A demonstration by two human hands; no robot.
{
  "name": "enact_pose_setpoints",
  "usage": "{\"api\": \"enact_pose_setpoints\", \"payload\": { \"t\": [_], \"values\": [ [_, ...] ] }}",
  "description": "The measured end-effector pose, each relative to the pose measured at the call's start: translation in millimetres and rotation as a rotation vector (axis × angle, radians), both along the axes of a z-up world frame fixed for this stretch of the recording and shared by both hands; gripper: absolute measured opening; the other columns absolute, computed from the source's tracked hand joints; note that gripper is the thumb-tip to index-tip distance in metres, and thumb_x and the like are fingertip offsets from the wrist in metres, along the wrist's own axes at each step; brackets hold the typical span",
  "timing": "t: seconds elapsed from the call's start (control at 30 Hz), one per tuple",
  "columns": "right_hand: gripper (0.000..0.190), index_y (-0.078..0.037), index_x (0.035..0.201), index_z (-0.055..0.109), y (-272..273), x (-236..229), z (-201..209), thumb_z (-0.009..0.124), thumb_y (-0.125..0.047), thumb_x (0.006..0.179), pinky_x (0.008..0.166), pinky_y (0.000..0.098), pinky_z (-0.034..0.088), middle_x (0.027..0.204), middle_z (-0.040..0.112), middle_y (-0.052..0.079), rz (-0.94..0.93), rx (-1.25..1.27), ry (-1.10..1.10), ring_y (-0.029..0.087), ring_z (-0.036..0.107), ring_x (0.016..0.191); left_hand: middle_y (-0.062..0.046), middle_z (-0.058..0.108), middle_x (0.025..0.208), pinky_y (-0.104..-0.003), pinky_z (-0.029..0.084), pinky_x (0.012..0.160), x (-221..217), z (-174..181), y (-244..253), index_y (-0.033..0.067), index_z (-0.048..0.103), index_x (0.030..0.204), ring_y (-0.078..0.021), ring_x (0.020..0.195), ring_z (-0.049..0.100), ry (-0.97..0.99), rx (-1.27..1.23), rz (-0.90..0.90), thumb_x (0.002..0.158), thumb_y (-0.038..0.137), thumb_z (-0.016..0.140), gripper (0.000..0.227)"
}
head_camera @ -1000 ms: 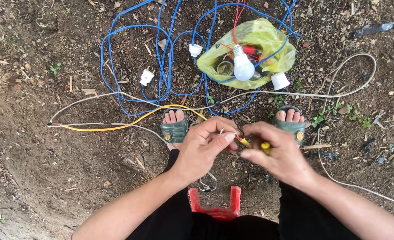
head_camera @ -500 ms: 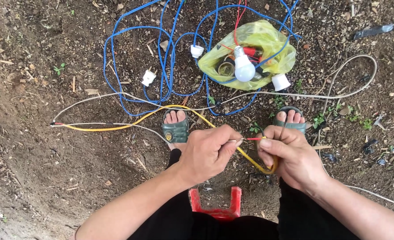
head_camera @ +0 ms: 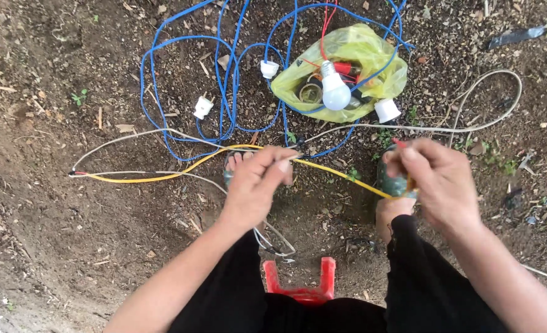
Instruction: Connecting electrical wires to a socket using a screwdriver in an outdoor setting.
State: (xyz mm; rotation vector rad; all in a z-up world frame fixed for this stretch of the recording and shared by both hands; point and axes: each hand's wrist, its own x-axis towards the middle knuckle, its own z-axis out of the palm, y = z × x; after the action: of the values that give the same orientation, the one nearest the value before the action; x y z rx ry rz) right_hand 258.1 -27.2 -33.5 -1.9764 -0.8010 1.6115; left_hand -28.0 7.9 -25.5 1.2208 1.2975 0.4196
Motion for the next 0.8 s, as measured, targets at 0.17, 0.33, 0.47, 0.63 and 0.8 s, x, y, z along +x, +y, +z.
{"api": "enact_pose_setpoints", "payload": {
  "t": [0.17,0.33,0.47,0.63,0.8],
  "values": [
    [0.029,0.001,0.124,0.066,11,16,-27,0.054,-0.02,0.109,0.087,0.0453,0.05,0.124,0.064,0.021,0.393,0.511,-0.439,0.03,0.059,0.109,-0.007,0.075,0.097,-0.025,0.051,0.07,4,7,7,0.0054,0.061,0.128,-0.0123,0.078,0.062,-0.22,-0.302,0.079,0.104,0.011,0.048,0.028],
    [0.065,0.007,0.152,0.035,7,15,-21,0.068,-0.019,0.103,0.105,0.0608,0.051,0.137,0.033,0.029,0.277,0.683,-0.614,0.042,0.039,0.13,-0.015,0.077,0.111,-0.025,0.051,0.065,12,8,9,0.0115,0.05,0.113,-0.0155,0.076,0.065,-0.326,-0.322,0.12,0.106,0.012,0.045,0.008],
    [0.046,0.003,0.146,0.05,0,1,-16,0.065,-0.012,0.105,0.09,0.0437,0.052,0.123,0.056,0.018,0.31,0.681,-0.493,0.029,0.056,0.111,-0.018,0.076,0.114,-0.021,0.048,0.056,15,11,8,0.0153,0.042,0.1,-0.0121,0.07,0.063,-0.371,-0.354,0.098,0.105,0.012,0.044,0.006],
    [0.022,0.001,0.124,0.074,-10,5,-27,0.069,-0.012,0.107,0.07,0.0312,0.046,0.096,0.071,0.008,0.389,0.653,-0.452,0.02,0.059,0.087,-0.018,0.076,0.111,-0.019,0.044,0.051,14,19,17,0.0158,0.044,0.102,-0.0085,0.065,0.058,-0.392,-0.387,0.119,0.104,0.008,0.045,0.008],
    [0.016,0.002,0.114,0.074,-12,23,-23,0.063,-0.009,0.113,0.087,0.0382,0.047,0.11,0.072,0.016,0.348,0.683,-0.496,0.028,0.062,0.104,-0.022,0.074,0.108,-0.025,0.052,0.056,4,40,40,0.0148,0.047,0.105,-0.0186,0.072,0.067,-0.365,-0.233,0.307,0.105,0.012,0.046,0.004]
  ]
}}
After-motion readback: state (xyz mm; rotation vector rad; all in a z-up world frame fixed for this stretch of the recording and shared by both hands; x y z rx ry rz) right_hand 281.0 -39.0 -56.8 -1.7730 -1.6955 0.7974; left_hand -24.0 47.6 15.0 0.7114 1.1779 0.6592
